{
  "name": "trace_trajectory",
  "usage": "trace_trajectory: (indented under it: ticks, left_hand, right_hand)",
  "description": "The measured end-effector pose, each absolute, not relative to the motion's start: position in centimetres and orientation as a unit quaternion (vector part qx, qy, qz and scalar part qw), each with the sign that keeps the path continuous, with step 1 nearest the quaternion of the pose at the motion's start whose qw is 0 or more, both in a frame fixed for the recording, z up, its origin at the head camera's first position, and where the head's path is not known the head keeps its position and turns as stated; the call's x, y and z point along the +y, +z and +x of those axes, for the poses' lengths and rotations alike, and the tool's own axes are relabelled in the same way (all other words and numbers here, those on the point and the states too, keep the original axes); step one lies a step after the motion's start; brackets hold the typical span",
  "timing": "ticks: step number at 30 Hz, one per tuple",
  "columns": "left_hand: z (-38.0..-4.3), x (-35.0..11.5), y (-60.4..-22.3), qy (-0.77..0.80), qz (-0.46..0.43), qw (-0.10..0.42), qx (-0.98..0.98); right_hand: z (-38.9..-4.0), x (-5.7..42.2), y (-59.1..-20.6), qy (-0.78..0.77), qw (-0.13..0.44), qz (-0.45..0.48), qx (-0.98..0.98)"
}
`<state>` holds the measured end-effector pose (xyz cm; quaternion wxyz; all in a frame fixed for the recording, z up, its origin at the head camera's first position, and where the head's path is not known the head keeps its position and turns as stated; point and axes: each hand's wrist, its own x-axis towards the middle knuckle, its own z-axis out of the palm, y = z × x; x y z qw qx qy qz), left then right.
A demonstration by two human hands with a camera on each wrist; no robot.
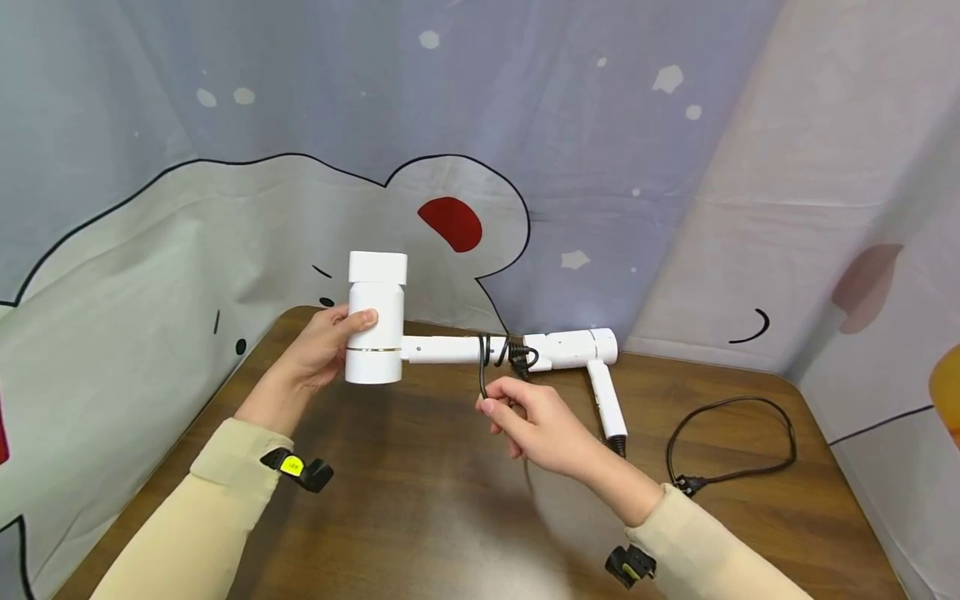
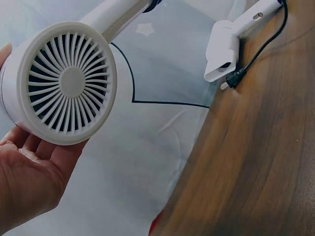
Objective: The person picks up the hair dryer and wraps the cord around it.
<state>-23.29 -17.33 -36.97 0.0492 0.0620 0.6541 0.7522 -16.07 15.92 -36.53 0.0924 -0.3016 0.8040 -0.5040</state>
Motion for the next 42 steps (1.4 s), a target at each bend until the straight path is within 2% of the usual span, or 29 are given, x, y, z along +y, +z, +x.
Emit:
trace_trajectory:
  ticks: [11,16,42]
  left_hand:
    - [-23.0,-16.6,-37.0,0.764,0.073,0.050,0.639]
    - [-22.9,-16.5,-37.0,0.770,0.074,0.052,0.631]
    - [-21.5,-15.7,-35.8,0.763,0.110,0.072,0.633]
  right_hand:
    - [-15.5,15.3,-40.1,-0.497,0.070,-0.318,0.804]
    - [-16.0,15.6,-40.9,-0.493,0.080,-0.312,0.808]
    - [-21.0,17.9,-42.3,-0.623,0.275,-0.174,0.711]
